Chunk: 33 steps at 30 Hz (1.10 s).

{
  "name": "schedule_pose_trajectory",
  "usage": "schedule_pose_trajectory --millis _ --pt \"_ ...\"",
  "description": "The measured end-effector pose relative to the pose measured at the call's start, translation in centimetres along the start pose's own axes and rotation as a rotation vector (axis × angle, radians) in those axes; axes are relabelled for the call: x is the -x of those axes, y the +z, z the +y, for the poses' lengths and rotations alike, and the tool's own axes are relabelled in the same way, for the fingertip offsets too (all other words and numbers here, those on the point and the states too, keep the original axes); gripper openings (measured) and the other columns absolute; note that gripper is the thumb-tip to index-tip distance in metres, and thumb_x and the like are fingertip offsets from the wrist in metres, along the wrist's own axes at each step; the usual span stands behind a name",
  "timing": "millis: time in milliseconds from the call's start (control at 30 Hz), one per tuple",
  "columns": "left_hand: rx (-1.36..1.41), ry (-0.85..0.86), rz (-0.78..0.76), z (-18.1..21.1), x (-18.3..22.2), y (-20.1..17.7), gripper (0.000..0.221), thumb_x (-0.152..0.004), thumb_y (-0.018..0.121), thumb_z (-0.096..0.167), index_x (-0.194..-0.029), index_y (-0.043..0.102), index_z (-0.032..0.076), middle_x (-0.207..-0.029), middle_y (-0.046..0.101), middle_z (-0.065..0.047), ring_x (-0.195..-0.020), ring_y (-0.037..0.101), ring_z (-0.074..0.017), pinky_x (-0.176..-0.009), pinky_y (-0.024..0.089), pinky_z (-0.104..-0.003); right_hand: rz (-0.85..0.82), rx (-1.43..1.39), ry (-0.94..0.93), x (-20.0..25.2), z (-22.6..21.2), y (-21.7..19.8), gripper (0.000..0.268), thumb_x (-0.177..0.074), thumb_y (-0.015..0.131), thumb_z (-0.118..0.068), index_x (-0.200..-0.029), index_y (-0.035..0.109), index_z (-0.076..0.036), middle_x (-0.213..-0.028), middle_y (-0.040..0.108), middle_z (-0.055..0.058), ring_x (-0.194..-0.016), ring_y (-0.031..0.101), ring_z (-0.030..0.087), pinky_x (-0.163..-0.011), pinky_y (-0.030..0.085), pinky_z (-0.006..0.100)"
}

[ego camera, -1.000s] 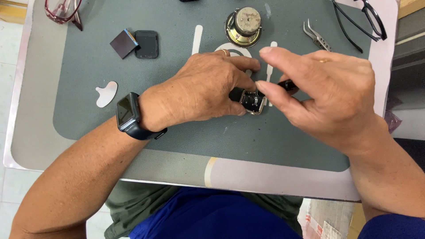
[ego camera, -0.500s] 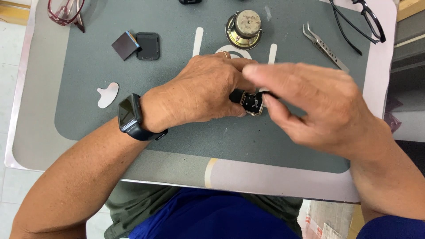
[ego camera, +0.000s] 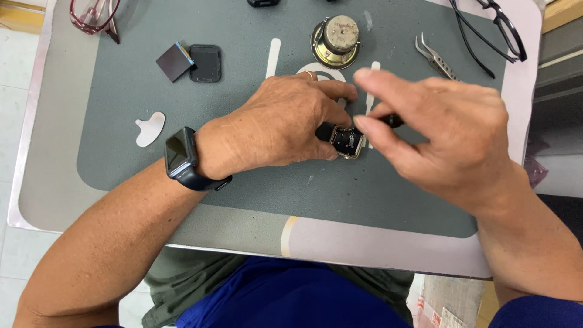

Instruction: Disassembling and repairing a smartwatch using precision tools on a dedicated work mat.

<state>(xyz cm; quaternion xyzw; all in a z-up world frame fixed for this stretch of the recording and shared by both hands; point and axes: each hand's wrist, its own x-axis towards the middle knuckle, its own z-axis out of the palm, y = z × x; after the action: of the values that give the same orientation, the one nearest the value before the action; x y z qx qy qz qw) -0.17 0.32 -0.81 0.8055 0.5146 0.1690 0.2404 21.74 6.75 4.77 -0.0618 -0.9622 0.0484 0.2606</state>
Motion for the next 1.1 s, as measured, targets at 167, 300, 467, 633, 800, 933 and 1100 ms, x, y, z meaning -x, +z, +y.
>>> schedule_pose_trajectory --millis 167,300,467,633,800,933,1100 --pt "0.018 0.017 0.043 0.1 0.2 0.0 0.020 -0.078 0.081 0.036 -0.093 0.076 0.024 -0.132 0.063 0.008 -0.098 0.060 -0.0337 -0.065 0.048 -0.052 -0.108 -0.160 0.022 -0.6 -0.7 -0.6 0.047 -0.097 0.071 0.019 -0.141 0.057 0.010 -0.127 0.073 0.019 -0.111 0.073 0.033 -0.106 0.060 0.048" --pt "-0.004 0.024 0.037 0.0 0.1 0.1 0.029 -0.078 0.084 0.039 -0.103 0.077 0.024 -0.131 0.062 0.005 -0.099 0.060 -0.0339 -0.073 0.049 -0.052 -0.123 -0.032 0.054 0.0 -0.7 -0.9 0.049 -0.110 0.078 -0.004 -0.151 0.052 0.006 -0.119 0.080 0.009 -0.115 0.073 0.035 -0.114 0.058 0.048" --pt "-0.008 -0.014 0.009 0.0 0.0 0.2 0.035 -0.078 0.083 0.040 -0.110 0.077 0.027 -0.141 0.058 0.002 -0.106 0.059 -0.0351 -0.074 0.050 -0.052 -0.143 -0.054 0.035 -0.4 -1.1 -1.7 0.055 -0.105 0.074 0.004 -0.152 0.046 0.010 -0.123 0.075 0.018 -0.116 0.073 0.027 -0.121 0.051 0.063" --pt "0.006 -0.008 0.000 0.0 0.1 0.0 0.032 -0.080 0.082 0.038 -0.109 0.077 0.025 -0.143 0.058 0.004 -0.101 0.058 -0.0341 -0.068 0.050 -0.052 -0.149 -0.056 0.057 0.3 -0.9 -1.1 0.049 -0.105 0.076 0.007 -0.148 0.053 0.008 -0.113 0.077 0.012 -0.110 0.074 0.034 -0.096 0.061 0.043" --pt "-0.003 -0.022 -0.015 0.0 0.0 0.1 0.039 -0.079 0.082 0.039 -0.115 0.076 0.025 -0.146 0.056 0.000 -0.109 0.057 -0.0361 -0.071 0.051 -0.054 -0.076 0.055 -0.004 -0.1 -0.5 -0.7 0.043 -0.103 0.074 0.012 -0.144 0.062 0.006 -0.101 0.078 0.008 -0.086 0.073 0.024 -0.083 0.062 0.042" --pt "0.024 0.007 0.023 -0.1 0.2 0.1 0.033 -0.080 0.082 0.037 -0.111 0.077 0.027 -0.119 0.064 0.007 -0.093 0.057 -0.0304 -0.068 0.049 -0.048 -0.173 -0.122 0.026 -0.4 -1.3 -1.0 0.051 -0.092 0.064 0.017 -0.141 0.056 0.003 -0.117 0.076 0.016 -0.099 0.075 0.030 -0.086 0.061 0.039" --pt "-0.002 0.000 0.019 -0.1 0.0 0.2 0.034 -0.079 0.081 0.039 -0.110 0.078 0.025 -0.142 0.059 0.002 -0.102 0.059 -0.0359 -0.068 0.050 -0.053 -0.091 0.104 0.025 0.2 -0.4 -0.8 0.033 -0.108 0.083 0.000 -0.138 0.070 0.002 -0.103 0.078 0.004 -0.084 0.074 0.019 -0.072 0.058 0.035"
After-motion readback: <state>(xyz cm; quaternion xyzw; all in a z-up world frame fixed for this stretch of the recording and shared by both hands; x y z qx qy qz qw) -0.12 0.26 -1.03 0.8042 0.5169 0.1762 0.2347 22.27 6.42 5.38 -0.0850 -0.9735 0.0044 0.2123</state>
